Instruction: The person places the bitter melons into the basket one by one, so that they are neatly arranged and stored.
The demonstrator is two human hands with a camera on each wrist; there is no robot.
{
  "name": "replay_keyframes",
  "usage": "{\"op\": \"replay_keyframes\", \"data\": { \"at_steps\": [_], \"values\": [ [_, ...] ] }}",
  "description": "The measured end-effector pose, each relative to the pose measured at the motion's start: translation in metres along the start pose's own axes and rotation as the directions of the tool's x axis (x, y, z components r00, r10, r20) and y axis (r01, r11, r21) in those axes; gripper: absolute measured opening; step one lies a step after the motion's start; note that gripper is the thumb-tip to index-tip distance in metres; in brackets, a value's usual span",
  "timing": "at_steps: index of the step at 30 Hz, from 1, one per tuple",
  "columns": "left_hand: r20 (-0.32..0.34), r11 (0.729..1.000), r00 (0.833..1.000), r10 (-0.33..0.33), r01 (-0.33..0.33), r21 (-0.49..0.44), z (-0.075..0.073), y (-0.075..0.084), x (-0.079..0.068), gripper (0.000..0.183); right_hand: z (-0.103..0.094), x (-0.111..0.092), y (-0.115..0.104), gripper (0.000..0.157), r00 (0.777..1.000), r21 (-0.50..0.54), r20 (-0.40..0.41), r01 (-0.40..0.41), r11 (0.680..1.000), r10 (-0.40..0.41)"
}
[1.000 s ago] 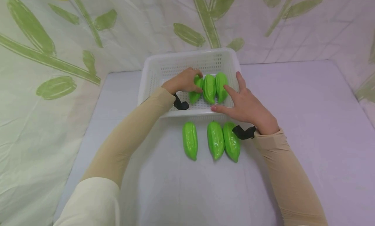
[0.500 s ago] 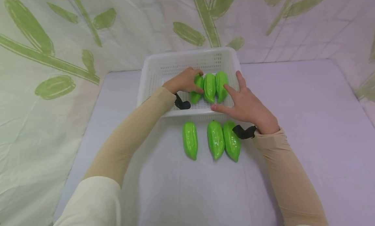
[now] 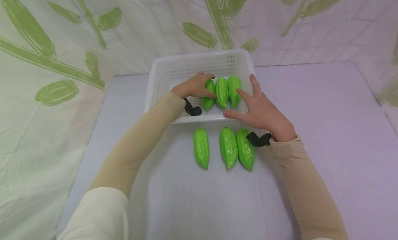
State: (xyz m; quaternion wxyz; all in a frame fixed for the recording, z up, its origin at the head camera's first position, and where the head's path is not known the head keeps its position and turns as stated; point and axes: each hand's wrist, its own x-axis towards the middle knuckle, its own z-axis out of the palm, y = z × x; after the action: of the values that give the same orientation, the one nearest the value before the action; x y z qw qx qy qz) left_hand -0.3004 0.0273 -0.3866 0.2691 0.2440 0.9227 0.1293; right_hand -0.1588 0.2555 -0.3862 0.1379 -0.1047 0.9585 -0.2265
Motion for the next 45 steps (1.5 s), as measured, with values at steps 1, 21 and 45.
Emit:
{"op": "replay_keyframes", "data": {
  "at_steps": [1, 21, 45],
  "values": [
    [0.001, 1.0, 1.0, -0.001, 0.001, 0.002, 0.0, 0.0, 0.0, 0.089, 0.0, 0.0, 0.0, 0.106, 1.0, -0.001, 0.0, 0.001, 1.0, -0.001],
    [-0.078, 0.999, 0.996, 0.036, -0.034, 0.022, -0.014, 0.01, -0.008, 0.092, -0.003, -0.003, -0.003, 0.105, 1.0, -0.002, 0.0, -0.004, 1.0, 0.004],
    [-0.167, 0.995, 0.981, 0.097, -0.095, 0.022, -0.042, 0.031, -0.075, 0.087, -0.001, -0.002, -0.003, 0.107, 1.0, 0.005, 0.014, -0.012, 1.0, 0.012]
  ]
}}
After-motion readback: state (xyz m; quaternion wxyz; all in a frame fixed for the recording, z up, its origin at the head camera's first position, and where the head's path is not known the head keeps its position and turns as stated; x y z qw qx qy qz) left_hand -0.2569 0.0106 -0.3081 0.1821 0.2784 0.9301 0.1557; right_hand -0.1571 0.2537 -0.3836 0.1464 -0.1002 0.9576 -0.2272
